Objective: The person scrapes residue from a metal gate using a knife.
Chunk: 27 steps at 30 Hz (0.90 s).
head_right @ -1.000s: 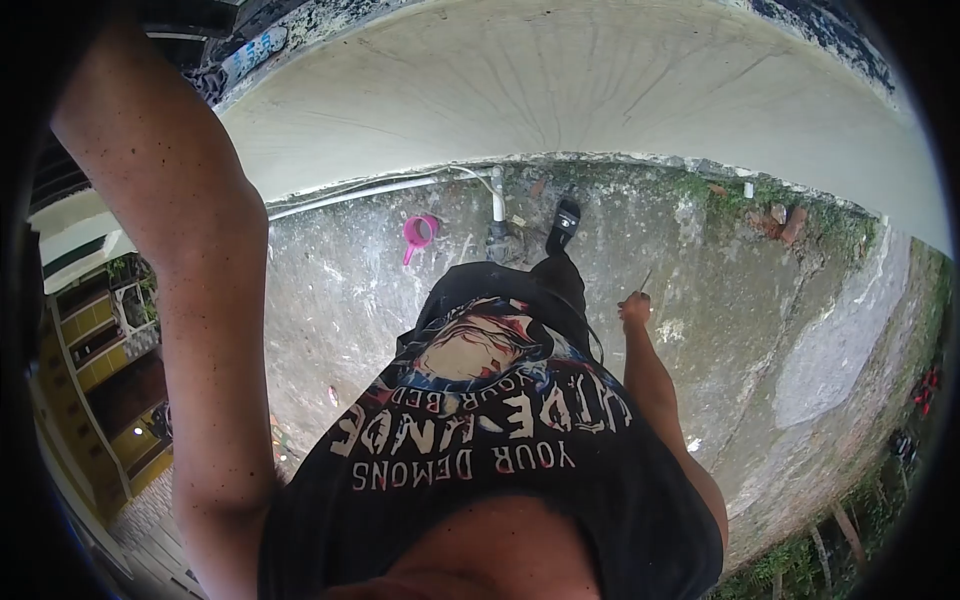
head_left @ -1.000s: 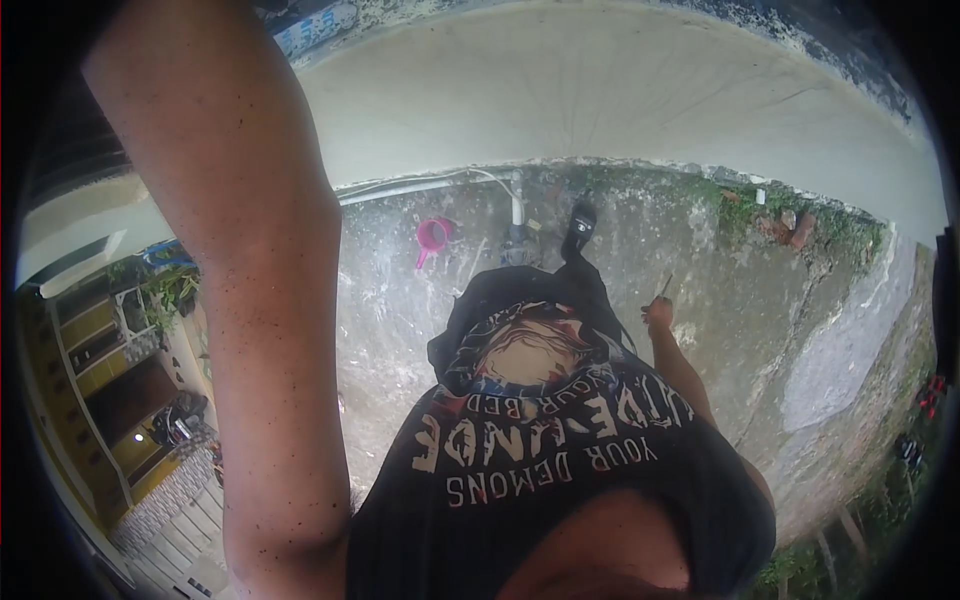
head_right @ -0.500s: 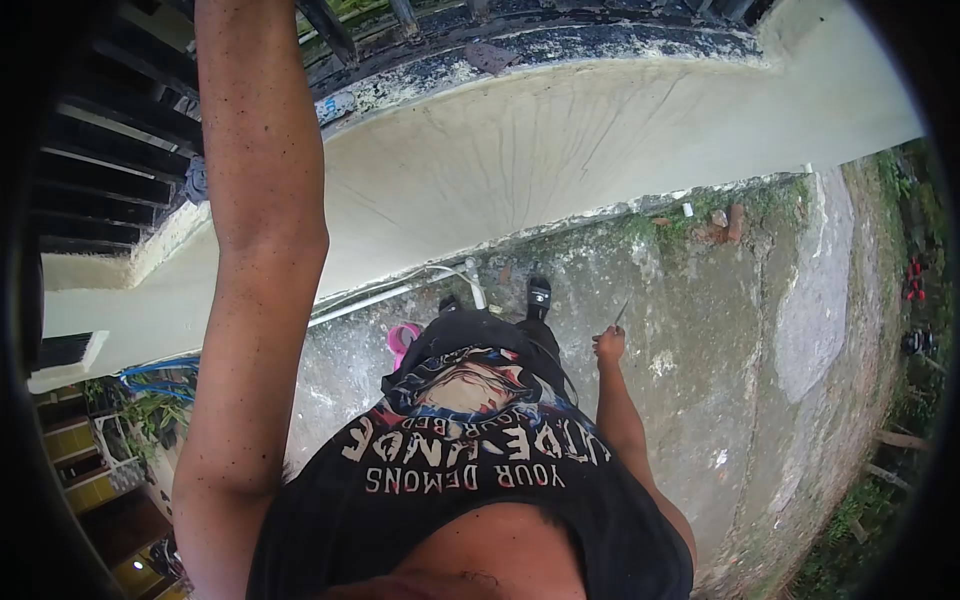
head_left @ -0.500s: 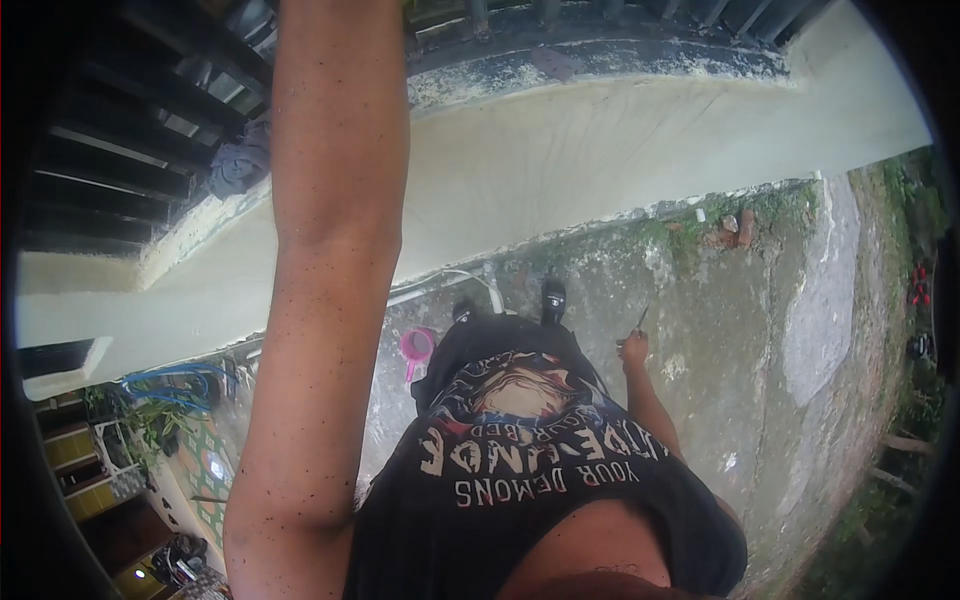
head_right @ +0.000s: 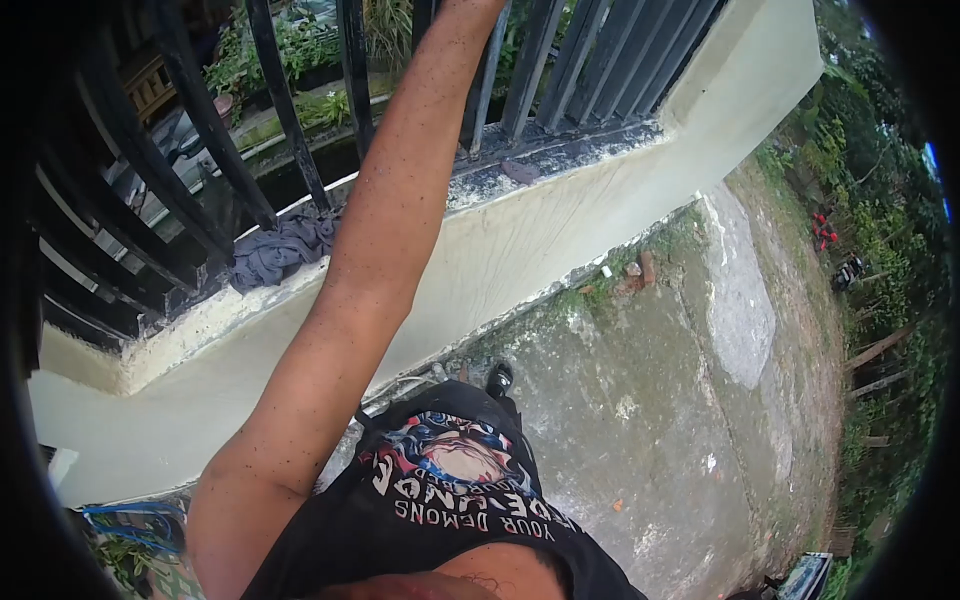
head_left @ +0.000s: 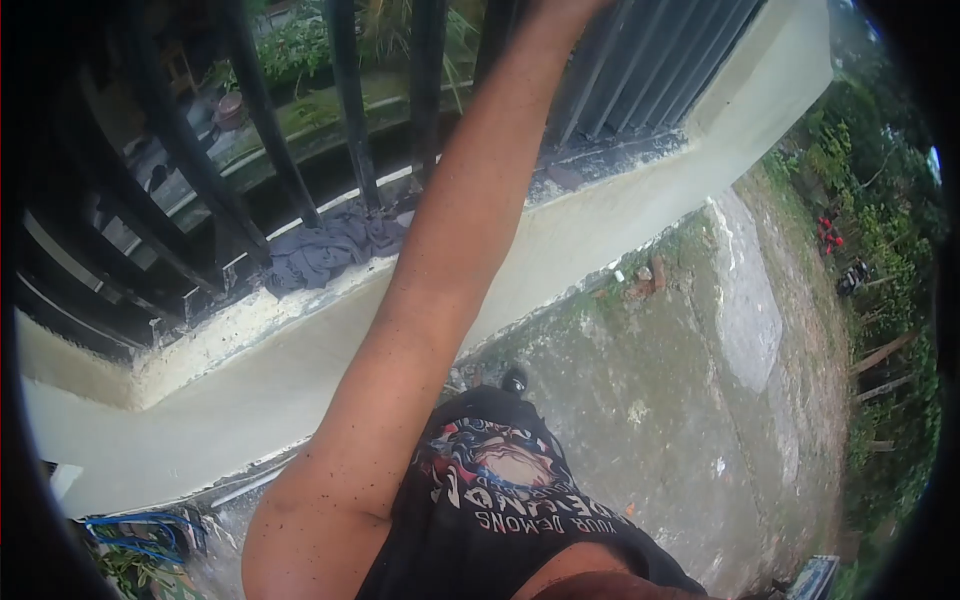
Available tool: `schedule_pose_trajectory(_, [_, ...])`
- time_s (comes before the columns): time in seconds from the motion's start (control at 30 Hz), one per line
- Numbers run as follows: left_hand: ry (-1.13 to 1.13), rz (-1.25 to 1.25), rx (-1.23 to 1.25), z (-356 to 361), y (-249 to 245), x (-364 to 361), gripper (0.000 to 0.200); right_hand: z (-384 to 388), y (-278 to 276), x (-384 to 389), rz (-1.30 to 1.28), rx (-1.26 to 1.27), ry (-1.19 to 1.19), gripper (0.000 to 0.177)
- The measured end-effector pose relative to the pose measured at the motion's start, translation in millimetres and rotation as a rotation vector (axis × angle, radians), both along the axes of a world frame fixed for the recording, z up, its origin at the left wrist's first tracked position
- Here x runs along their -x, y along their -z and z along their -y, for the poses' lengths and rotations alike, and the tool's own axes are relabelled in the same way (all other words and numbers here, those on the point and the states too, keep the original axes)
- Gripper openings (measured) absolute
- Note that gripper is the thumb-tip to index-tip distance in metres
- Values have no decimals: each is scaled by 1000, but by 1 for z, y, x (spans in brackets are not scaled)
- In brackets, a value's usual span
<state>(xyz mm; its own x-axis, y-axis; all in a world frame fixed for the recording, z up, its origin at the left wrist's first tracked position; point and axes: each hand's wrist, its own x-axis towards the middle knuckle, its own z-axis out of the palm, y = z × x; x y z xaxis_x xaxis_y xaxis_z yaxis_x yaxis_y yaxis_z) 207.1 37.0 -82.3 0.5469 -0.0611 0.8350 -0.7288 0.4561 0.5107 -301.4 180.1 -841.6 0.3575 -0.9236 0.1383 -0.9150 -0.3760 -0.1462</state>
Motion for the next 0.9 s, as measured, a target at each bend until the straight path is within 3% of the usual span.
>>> schedule_pose_trajectory(0.2, [121,-26,-65,12,9,-2,93,37,-91,-56,252,-92,181,40])
schedule_pose_trajectory(0.43, [194,-41,-105,2,10,2,93,51,-61,-76,516,-378,290,39])
schedule_pose_trajectory(0.53, [295,69,-87,-18,12,16,85,64,-49,-61,584,-519,324,38])
schedule_pose_trajectory(0.57, [190,55,-118,-19,12,17,84,66,-45,-50,602,-565,346,38])
schedule_pose_trajectory(0.77, [140,45,-209,-26,14,16,90,99,-24,-37,750,-841,493,37])
schedule_pose_trajectory(0.83, [155,47,-160,-22,14,16,89,115,-50,-62,963,-750,457,35])
schedule_pose_trajectory(0.9, [121,65,-144,-23,15,16,89,147,-73,-95,1070,-480,365,35])
